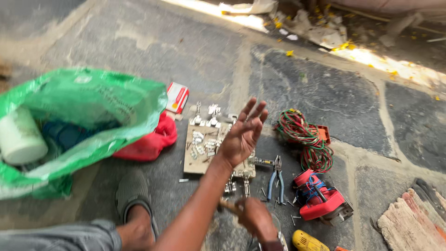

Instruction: The person sits on the ground and uses pliers and a hammer to work on small metal electrical components arranged on a wooden board. They repeatedly strike the components with the hammer while holding them with pliers.

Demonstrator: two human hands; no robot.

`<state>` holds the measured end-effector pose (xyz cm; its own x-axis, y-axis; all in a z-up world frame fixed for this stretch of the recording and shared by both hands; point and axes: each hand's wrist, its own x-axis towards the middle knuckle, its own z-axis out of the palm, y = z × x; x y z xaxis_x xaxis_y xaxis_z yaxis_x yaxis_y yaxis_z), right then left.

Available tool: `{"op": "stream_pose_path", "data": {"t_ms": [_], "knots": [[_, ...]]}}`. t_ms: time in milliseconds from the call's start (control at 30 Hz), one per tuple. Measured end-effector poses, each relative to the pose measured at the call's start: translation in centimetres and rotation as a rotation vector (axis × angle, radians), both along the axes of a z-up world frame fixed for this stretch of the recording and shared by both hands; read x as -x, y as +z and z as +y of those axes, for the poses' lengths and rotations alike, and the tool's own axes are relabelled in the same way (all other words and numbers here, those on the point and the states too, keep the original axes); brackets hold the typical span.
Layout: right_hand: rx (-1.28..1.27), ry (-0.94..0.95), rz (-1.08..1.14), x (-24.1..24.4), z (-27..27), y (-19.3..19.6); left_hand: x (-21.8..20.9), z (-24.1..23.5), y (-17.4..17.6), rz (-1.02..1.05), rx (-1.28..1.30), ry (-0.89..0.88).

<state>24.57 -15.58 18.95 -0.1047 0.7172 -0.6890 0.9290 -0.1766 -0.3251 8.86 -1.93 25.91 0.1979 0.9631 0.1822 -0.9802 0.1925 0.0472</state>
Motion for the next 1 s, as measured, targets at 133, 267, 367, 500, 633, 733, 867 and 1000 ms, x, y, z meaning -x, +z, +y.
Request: {"op": "stream_pose_path", "data": {"t_ms": [133, 267, 367, 500, 633, 733, 867, 1000], "knots": [[-0.160, 0.129, -0.104, -1.8, -2.4, -2.7, -1.8, -2.3, 2.1, -0.163, 0.010, -0.003], [-0.094, 0.184, -0.221, -2.4, -3.7, -6.0, -2.9, -2.6, 2.0, -0.180, -0.003, -0.039], [-0.079, 0.193, -0.249, -2.7, -3.4, -6.7, -3.6, -2.5, 1.5, -0.172, 0.017, -0.098], [-0.083, 0.230, -0.278, -2.4, -1.2, -5.5, -4.1, -2.7, 1.4, -0.135, 0.042, -0.085], [0.012, 0.285, -0.251, -3.0, 2.2, -3.8, -4.7, -3.3, 1.6, -0.022, 0.022, -0.067], [0.129, 0.307, -0.260, -3.3, 3.6, -3.4, -4.8, -3.7, 1.7, -0.013, 0.012, -0.083], [-0.019, 0.382, -0.227, -2.8, 4.4, -3.3, -4.8, -3.7, 2.0, -0.020, -0.008, -0.090], [0.085, 0.199, -0.242, -2.8, 4.6, -2.4, -5.0, -3.7, 2.1, -0.044, 0.050, -0.106]]}}
